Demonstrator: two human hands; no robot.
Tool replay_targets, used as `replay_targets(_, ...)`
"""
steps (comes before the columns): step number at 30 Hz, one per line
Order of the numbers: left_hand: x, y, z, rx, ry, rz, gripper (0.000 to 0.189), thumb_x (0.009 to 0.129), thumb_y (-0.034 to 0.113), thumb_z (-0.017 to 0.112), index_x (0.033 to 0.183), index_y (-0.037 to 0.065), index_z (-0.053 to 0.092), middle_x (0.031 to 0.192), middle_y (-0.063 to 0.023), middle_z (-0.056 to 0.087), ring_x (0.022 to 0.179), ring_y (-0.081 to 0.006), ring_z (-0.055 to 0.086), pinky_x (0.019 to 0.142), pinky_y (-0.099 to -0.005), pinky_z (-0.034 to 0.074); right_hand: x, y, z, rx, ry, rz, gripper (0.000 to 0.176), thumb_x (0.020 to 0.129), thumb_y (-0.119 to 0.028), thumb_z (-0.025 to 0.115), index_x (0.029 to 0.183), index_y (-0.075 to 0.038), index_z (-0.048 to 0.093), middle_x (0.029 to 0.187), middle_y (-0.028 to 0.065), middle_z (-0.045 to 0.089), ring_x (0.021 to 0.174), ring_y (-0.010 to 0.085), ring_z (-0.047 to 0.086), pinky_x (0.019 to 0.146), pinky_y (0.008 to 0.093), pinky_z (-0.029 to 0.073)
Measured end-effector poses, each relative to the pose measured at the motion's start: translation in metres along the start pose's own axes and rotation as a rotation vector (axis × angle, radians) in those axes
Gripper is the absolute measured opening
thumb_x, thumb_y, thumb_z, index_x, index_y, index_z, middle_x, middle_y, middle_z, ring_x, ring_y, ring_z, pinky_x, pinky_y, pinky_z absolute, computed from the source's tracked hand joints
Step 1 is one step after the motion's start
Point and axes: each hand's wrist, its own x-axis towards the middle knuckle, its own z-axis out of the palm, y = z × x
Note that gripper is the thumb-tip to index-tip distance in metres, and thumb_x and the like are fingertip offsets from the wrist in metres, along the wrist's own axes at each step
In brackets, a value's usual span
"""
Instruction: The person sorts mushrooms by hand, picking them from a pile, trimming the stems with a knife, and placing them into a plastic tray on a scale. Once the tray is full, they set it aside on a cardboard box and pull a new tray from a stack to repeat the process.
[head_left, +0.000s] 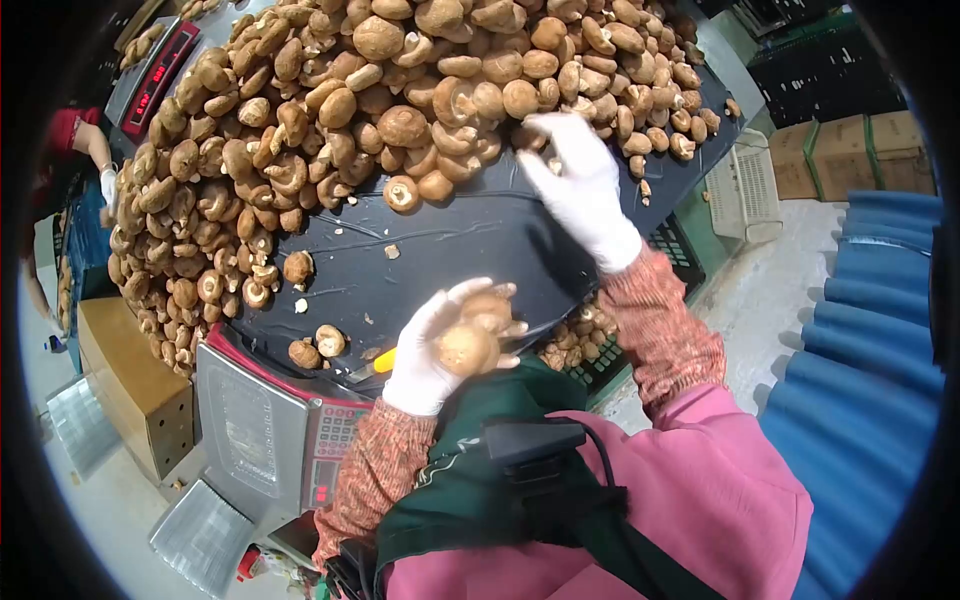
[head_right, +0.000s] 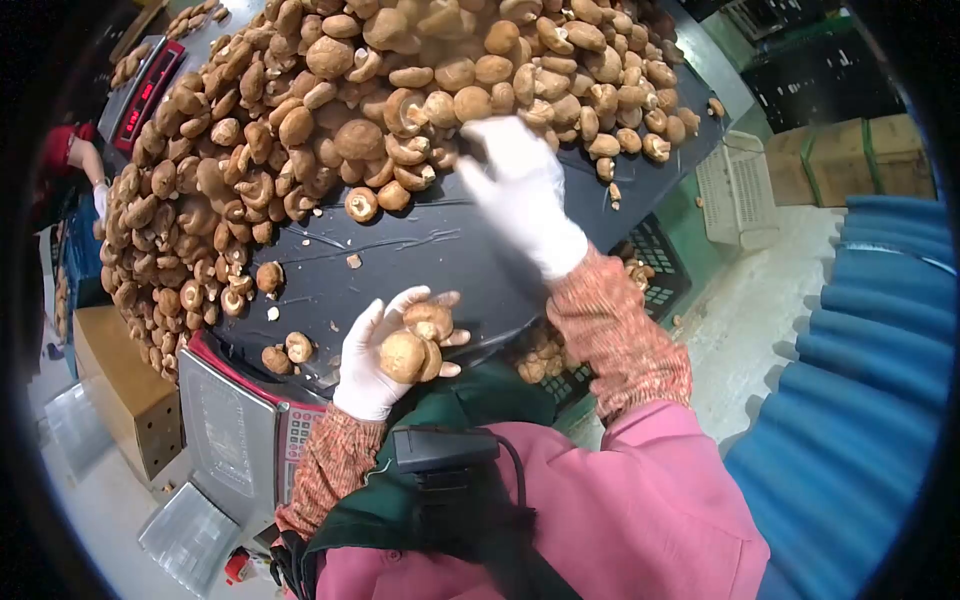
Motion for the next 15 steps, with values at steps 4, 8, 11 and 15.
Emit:
replay_targets(4, 0.001, -0.001, -0.007, -0.146, -0.034, -0.014, 0.056, 0.098, 0.044, 0.052, 0.139, 0.006, 0.044, 0.145, -0.0282, 0.040, 0.118, -0.0519, 0.056, 0.078, -0.0637, 0.059, 0.043, 0.040, 0.038, -0.429, 0.017, -0.129, 0.051, 0.081, -0.023, 0.073, 0.128, -0.010, 0.057, 0.121, 0.0109, 0.061, 0.103, 0.0275, 0.063, 0.085, 0.0394, 0.050)
replay_targets(8, -0.001, 0.002, -0.007, -0.162, -0.018, 0.032, 0.056, 0.099, 0.044, 0.051, 0.138, 0.005, 0.044, 0.144, -0.0279, 0.042, 0.116, -0.0504, 0.058, 0.077, -0.0604, 0.061, 0.041, 0.062, 0.051, -0.141, 0.164, -0.127, 0.056, 0.079, -0.016, 0.074, 0.131, -0.008, 0.057, 0.120, 0.0107, 0.064, 0.088, 0.0247, 0.067, 0.079, 0.0355, 0.054)
replay_targets(11, -0.001, 0.006, -0.004, -0.013, 0.057, 0.045, 0.056, 0.102, 0.047, 0.046, 0.139, 0.004, 0.045, 0.139, -0.0259, 0.048, 0.112, -0.0466, 0.061, 0.077, -0.0556, 0.062, 0.024, 0.025, 0.024, 0.423, -0.046, 0.338, 0.050, 0.079, -0.012, 0.076, 0.126, -0.006, 0.061, 0.115, 0.0095, 0.066, 0.084, 0.0191, 0.065, 0.077, 0.0315, 0.054)
replay_targets(15, 0.003, 0.008, 0.007, 0.074, 0.165, 0.009, 0.046, 0.107, 0.041, 0.042, 0.133, 0.005, 0.052, 0.118, -0.0128, 0.062, 0.098, -0.0280, 0.068, 0.070, -0.0402, 0.062, -0.005, -0.035, -0.011, 0.255, -0.294, -0.288, 0.046, 0.074, -0.018, 0.079, 0.116, -0.008, 0.066, 0.109, 0.0100, 0.066, 0.097, 0.0288, 0.064, 0.086, 0.0384, 0.053)
